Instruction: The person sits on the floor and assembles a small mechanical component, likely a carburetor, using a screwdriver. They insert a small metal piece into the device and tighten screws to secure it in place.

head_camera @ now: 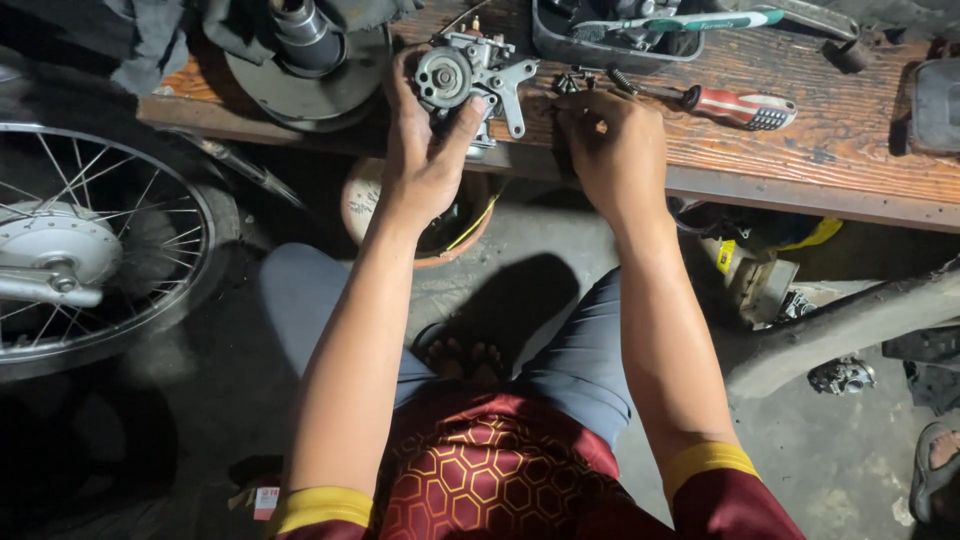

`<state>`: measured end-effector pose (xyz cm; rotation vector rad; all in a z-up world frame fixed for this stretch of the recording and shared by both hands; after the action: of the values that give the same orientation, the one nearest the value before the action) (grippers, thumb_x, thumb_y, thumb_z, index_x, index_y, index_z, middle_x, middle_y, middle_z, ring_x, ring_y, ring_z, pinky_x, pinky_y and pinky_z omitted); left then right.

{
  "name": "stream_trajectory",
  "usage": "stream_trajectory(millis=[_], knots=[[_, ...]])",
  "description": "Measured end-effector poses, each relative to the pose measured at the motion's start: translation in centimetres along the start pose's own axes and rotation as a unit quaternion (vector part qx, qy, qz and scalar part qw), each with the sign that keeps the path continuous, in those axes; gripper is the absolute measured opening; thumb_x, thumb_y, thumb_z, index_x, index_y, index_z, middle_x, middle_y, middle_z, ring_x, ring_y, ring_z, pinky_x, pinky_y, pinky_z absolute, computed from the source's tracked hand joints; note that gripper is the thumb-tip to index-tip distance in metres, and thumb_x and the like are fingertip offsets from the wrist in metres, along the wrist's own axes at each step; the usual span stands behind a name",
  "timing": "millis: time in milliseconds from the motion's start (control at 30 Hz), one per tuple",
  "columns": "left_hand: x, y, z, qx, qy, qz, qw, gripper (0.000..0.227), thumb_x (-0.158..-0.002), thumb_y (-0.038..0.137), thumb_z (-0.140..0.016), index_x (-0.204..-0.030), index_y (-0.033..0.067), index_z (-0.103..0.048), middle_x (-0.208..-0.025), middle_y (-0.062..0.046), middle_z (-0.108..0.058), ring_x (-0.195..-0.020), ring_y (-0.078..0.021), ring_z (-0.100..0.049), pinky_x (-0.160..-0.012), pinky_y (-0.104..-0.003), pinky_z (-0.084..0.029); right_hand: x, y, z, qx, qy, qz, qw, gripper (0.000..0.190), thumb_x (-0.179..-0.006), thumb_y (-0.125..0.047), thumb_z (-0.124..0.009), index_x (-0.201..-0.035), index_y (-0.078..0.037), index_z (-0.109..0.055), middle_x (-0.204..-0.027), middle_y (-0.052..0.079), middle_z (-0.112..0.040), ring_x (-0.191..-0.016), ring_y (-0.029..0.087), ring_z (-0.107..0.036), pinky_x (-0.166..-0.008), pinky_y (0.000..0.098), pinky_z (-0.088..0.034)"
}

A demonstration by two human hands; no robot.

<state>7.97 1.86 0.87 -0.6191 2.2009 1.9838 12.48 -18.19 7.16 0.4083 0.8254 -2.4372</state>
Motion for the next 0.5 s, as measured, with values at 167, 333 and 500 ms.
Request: stream_trajectory(millis=[167, 333, 500], knots=[[0.1, 0.1, 0.2, -0.057, 0.012, 0.028, 0.998, 0.088, -0.106, 0.036, -0.066, -0.161, 0.0087, -0.004, -0.168, -0.022, -0.027, -0.157, -0.0276, -0.033, -0.133, -0.038, -0.025, 0.1, -3.0, 1.8, -0.080, 0.018, 0.005, 0.997, 0.004, -0.102, -0.007, -0.069, -0.102, -0.006, -0.073, -0.086, 0.005, -0.067, -0.074, 0.020, -0.058, -0.064, 0.0335, -0.043], [0.2, 0.8, -0.4, -0.024, -0.004, -0.030, 0.999, 0.076, -0.109, 0.028, -0.065, -0.159, 0.0087, -0.012, -0.161, -0.020, -0.035, -0.151, -0.0269, -0.042, -0.133, -0.037, -0.030, 0.2, -7.7, 3.0, -0.159, 0.018, 0.070, 0.985, 0.010, -0.109, -0.006, -0.066, -0.102, 0.001, -0.065, -0.097, 0.011, -0.066, -0.089, 0.023, -0.061, -0.080, 0.0338, -0.047], [0.4, -1.0, 0.0, -0.052, 0.031, -0.041, 0.997, 0.085, -0.107, 0.025, -0.069, -0.160, 0.0039, -0.006, -0.167, -0.024, -0.026, -0.157, -0.0281, -0.033, -0.135, -0.038, -0.028, -0.3, -9.4, 1.9, -0.131, -0.020, 0.075, 0.988, 0.011, -0.107, -0.011, -0.065, -0.106, -0.001, -0.067, -0.098, 0.010, -0.065, -0.076, 0.024, -0.059, -0.063, 0.0329, -0.043]])
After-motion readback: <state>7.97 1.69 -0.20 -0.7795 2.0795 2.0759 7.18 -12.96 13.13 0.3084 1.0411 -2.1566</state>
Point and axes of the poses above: each hand's wrist, its own x-axis away from the middle knuckle, its own z-axis out of the back of the hand, y = z × x, the point moved 9 cm from there along -x, towards the middle knuckle
